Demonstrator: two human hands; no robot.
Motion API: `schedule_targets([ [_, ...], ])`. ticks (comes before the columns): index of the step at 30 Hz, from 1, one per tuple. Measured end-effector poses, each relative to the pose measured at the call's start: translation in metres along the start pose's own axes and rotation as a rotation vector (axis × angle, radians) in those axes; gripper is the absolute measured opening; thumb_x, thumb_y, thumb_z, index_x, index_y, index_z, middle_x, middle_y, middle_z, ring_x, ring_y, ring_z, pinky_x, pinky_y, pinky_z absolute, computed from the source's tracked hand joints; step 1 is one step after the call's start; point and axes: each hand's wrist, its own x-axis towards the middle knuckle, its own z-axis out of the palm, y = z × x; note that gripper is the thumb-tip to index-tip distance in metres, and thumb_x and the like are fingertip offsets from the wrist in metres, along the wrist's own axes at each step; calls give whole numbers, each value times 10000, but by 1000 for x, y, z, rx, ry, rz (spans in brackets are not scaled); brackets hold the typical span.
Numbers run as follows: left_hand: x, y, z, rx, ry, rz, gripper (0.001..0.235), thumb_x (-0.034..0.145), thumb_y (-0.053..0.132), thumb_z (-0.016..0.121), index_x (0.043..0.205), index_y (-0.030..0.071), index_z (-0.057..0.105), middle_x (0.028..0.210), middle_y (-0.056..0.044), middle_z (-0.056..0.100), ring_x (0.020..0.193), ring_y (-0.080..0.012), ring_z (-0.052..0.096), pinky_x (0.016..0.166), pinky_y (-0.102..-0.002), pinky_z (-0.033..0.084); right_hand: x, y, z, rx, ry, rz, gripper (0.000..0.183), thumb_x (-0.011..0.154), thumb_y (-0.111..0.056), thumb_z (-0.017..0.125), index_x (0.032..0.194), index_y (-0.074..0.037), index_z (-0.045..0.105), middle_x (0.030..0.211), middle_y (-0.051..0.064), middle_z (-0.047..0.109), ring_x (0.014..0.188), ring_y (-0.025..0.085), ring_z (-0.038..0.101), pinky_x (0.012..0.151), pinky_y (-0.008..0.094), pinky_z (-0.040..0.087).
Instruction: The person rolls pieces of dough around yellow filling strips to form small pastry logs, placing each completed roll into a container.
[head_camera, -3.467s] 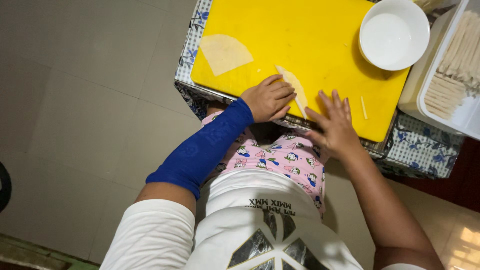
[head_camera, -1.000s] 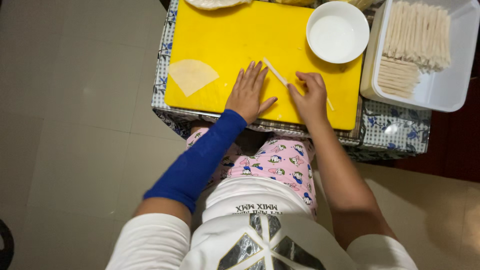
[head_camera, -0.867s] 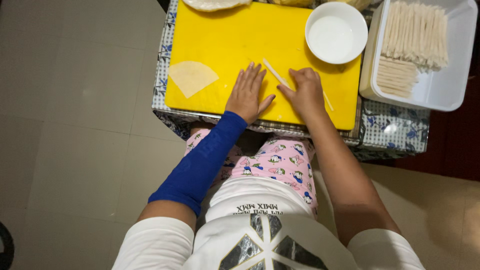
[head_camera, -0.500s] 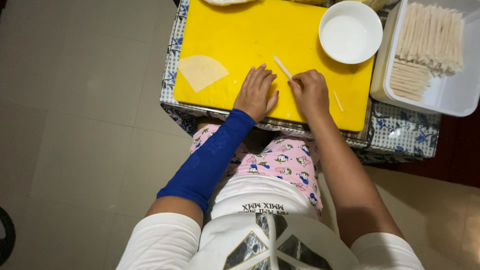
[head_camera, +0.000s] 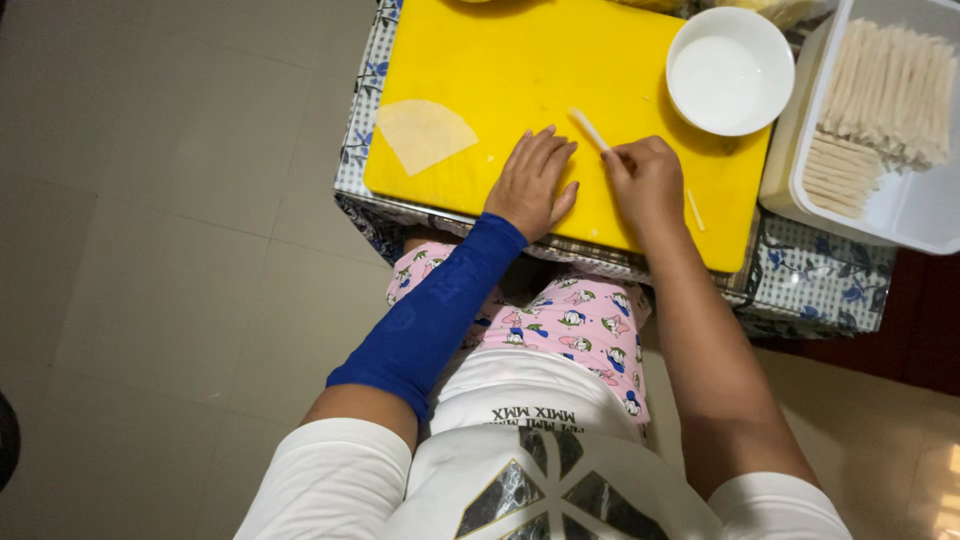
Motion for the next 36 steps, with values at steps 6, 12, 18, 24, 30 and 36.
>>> schedule_targets([
  [6, -4, 0, -5, 35, 6, 123, 413, 960, 239, 664, 1353, 121, 620, 1375, -103, 611, 1415, -314, 450, 1218, -538, 257, 0, 8, -10, 457, -551, 574, 268, 1003, -283, 726, 1049, -27, 789, 715, 26, 628, 635, 159, 515, 581, 338, 397],
  [12, -6, -8, 4, 17, -51, 126, 247, 956, 226, 685, 1186, 139, 711, 1102, -34, 696, 1274, -251, 561, 1206, -553, 306, -2, 3, -21, 264, -470, 195, 311, 1013, -310, 719, 1160, -41, 770, 861, 38, 707, 806, 161, 630, 715, 306, 503],
  [18, -6, -7, 7, 43, 18, 156, 212, 963, 251, 709, 1137, 130, 721, 1035, -48, 685, 1170, -235, 605, 1167, -510, 378, -10, -14, -31, -136, -170, -406, 338, 864, -279, 843, 1135, -89, 777, 941, 100, 731, 919, 299, 676, 896, 430, 487],
  [24, -3, -4, 0, 65, -4, 177, 257, 960, 242, 711, 1188, 128, 740, 929, -34, 650, 1037, -230, 607, 1125, -485, 407, -13, -20, -28, -227, -107, -505, 198, 927, -246, 807, 1076, -122, 772, 842, 48, 703, 844, 251, 667, 901, 441, 476],
  [30, 1, 1, -4, 50, -24, 175, 227, 950, 237, 722, 1131, 101, 738, 885, -64, 639, 985, -249, 615, 1095, -481, 425, -19, -16, -30, -247, -126, -536, 263, 964, -253, 701, 1194, -133, 742, 878, 57, 724, 836, 247, 681, 881, 435, 488],
  [36, 1, 3, -6, 25, -57, 185, 149, 967, 226, 727, 974, 78, 712, 873, -77, 674, 949, -263, 633, 1065, -479, 444, -23, -7, -24, -191, -172, -538, 331, 975, -213, 654, 1267, -73, 720, 1065, 91, 757, 900, 270, 704, 798, 419, 529],
])
